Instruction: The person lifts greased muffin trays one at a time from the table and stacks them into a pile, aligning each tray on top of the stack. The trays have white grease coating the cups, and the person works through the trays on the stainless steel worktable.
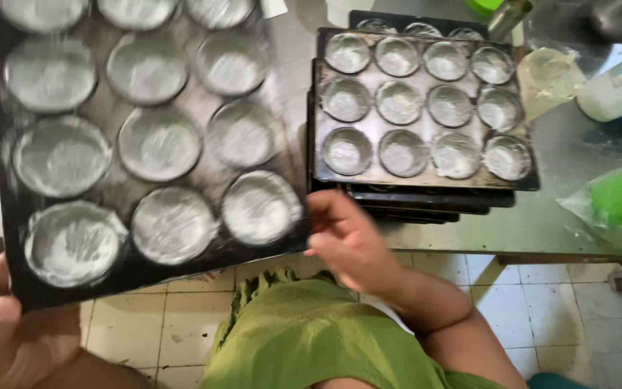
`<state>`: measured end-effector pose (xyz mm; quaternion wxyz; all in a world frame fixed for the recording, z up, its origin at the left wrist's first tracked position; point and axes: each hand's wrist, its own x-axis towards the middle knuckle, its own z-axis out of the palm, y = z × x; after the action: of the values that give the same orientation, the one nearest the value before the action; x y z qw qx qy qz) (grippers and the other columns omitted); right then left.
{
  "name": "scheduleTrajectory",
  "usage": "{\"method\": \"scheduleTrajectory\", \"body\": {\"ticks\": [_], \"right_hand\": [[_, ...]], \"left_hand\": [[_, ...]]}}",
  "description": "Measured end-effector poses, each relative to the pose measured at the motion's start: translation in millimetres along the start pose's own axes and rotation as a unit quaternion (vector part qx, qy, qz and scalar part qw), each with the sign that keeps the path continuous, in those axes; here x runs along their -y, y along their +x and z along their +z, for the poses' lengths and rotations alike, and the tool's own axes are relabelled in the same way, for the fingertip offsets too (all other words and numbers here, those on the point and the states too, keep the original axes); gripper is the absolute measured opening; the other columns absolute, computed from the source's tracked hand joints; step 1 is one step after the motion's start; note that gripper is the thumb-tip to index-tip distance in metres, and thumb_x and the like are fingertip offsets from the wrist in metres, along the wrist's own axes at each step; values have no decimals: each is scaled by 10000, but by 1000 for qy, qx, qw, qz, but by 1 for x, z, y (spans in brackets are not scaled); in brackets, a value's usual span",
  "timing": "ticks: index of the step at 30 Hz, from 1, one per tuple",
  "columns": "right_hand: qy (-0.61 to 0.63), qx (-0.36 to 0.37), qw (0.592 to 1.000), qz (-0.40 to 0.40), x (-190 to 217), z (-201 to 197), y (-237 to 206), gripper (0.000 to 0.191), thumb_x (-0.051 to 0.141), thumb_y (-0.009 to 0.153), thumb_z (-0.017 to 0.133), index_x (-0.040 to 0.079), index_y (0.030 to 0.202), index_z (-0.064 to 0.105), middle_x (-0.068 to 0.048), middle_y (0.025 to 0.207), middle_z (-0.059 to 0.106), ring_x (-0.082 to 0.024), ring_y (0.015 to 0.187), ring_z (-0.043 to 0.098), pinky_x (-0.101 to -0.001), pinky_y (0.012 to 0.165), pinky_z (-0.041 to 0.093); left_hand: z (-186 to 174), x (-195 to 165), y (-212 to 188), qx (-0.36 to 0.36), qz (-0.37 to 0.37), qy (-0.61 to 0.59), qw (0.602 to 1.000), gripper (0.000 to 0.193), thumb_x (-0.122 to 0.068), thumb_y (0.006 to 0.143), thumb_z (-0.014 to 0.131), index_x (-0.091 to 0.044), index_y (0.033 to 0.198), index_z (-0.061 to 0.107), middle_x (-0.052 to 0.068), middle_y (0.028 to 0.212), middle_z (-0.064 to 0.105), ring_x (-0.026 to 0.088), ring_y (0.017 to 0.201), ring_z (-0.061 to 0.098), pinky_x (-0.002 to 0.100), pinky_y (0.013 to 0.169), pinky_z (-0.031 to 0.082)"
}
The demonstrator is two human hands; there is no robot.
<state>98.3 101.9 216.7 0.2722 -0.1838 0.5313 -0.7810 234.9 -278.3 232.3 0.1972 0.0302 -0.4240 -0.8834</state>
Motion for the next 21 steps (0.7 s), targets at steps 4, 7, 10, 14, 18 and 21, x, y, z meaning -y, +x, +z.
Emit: {"method": "scheduleTrajectory", "body": {"ticks": [4,7,10,14,18,21], "right_hand": [[-55,-138,985,-86,58,-51,-44,575,83,905,654,15,1443,466,-58,1282,586,-124,1078,582,-299,803,560],[-150,-199,957,-146,97,-92,-78,478,96,939,617,-24,1395,539,-54,1185,634,-91,989,587,-232,779,527],[-159,-249,945,-136,123,-127,-106,414,81,957,564,-44,1353,561,-55,1156,651,-64,877,550,-193,733,454],[-170,-245,945,-133,137,-168,-128,385,57,977,530,-75,1337,566,-65,1074,637,-58,771,492,-200,666,393],[-203,-243,943,-100,137,-205,-142,390,37,982,528,-97,1347,560,-17,991,600,-36,723,435,-196,644,353],[-232,-251,937,-69,134,-226,-148,408,41,992,539,-93,1376,566,25,896,550,-25,685,412,-188,593,323]], "left_hand": [[84,38,7,43,59,23,997,558,-95,1035,642,255,1423,446,292,1314,603,357,1206,625,446,1105,536],[134,76,17,93,27,1,995,541,-90,1054,642,263,1429,476,277,1243,645,297,1032,674,347,927,567],[181,123,29,113,-19,35,993,486,-77,987,581,182,1394,519,223,1244,670,238,1045,717,356,910,600],[225,170,37,134,-65,116,982,392,-25,1029,555,107,1398,578,153,1189,709,167,973,686,322,844,592],[246,201,31,140,-99,127,977,407,-46,1018,553,61,1410,559,76,1202,709,120,1020,685,296,857,594],[251,214,25,124,-106,176,971,419,-75,1025,558,50,1424,574,67,1153,720,113,954,679,276,814,580]]}}
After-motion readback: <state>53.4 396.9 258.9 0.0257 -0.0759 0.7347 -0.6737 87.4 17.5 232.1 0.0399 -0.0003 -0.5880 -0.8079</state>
